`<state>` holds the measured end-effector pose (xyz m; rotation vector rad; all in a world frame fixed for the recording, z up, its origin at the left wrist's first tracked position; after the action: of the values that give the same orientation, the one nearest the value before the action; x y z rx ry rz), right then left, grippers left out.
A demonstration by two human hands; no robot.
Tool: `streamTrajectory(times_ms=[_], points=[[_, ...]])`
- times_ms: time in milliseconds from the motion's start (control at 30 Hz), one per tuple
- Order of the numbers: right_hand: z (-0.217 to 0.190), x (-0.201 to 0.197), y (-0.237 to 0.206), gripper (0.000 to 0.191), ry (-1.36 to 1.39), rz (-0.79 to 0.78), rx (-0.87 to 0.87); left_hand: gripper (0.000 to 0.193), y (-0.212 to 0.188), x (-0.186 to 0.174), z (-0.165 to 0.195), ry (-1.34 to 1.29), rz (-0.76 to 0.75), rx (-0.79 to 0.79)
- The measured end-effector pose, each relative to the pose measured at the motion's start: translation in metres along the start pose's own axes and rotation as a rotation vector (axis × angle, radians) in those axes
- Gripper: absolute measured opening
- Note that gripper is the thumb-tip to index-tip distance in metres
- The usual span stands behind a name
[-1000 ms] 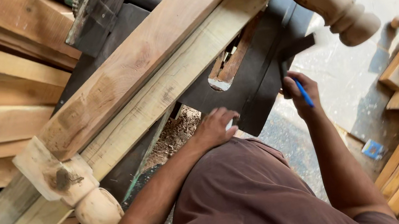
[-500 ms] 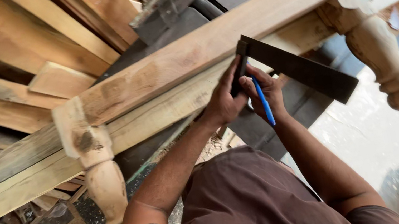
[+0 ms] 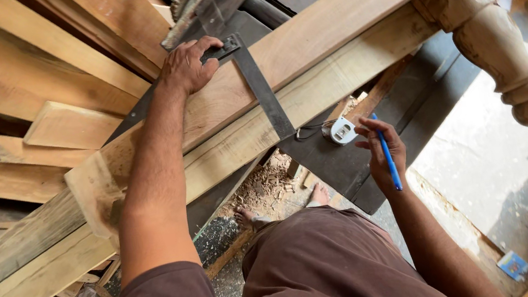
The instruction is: The person measures and marks a wooden table frame using a tape measure, a try square, and a blue pen. They repeatedly measure lengths and draw perpendicular lines on the wood to prepare for cutting.
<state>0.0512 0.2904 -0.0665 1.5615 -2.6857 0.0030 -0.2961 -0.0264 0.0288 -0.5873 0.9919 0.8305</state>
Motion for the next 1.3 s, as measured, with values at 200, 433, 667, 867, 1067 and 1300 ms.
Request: streamTrajectory(times_ms=[200,433,667,867,1067,1300], points=[[-0.014,0.015,0.006,0.030,0.087,-0.133,-0.039,0.023,-0.032,0.033,0.009,-0.046,0.265,0.150],[-0.085,0.121,0.104,0.014,-0.193,-0.479,-0.267,0.019,-0.040,0.028,0.010,0.035,0.449,0.090],[-0.101,0.205,0.180,0.015,-0.564,-0.650,-0.280,0.017,-0.046,0.020,0.015,-0.004,0.517,0.103],[-0.095,0.215,0.180,0.015,-0.634,-0.695,-0.442,0.017,-0.044,0.024,0.007,-0.002,0.503,0.086],[-0.094,0.223,0.182,0.013,-0.663,-0.717,-0.496,0.017,-0.045,0.024,0.007,0.042,0.535,0.121],[-0.103,0.213,0.161,0.011,-0.657,-0.761,-0.543,0.019,-0.042,0.024,0.004,0.041,0.570,0.127]])
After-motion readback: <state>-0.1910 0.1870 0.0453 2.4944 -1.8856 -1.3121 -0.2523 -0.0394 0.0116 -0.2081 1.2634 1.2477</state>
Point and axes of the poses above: each hand's wrist, its own y-axis towards the middle knuckle, its own x-axis out of the palm, z = x × y, the point moved 6 cm from there along y, towards the middle knuckle, and after that the axes turned 2 degrees about -y, right-handed, at the moved point
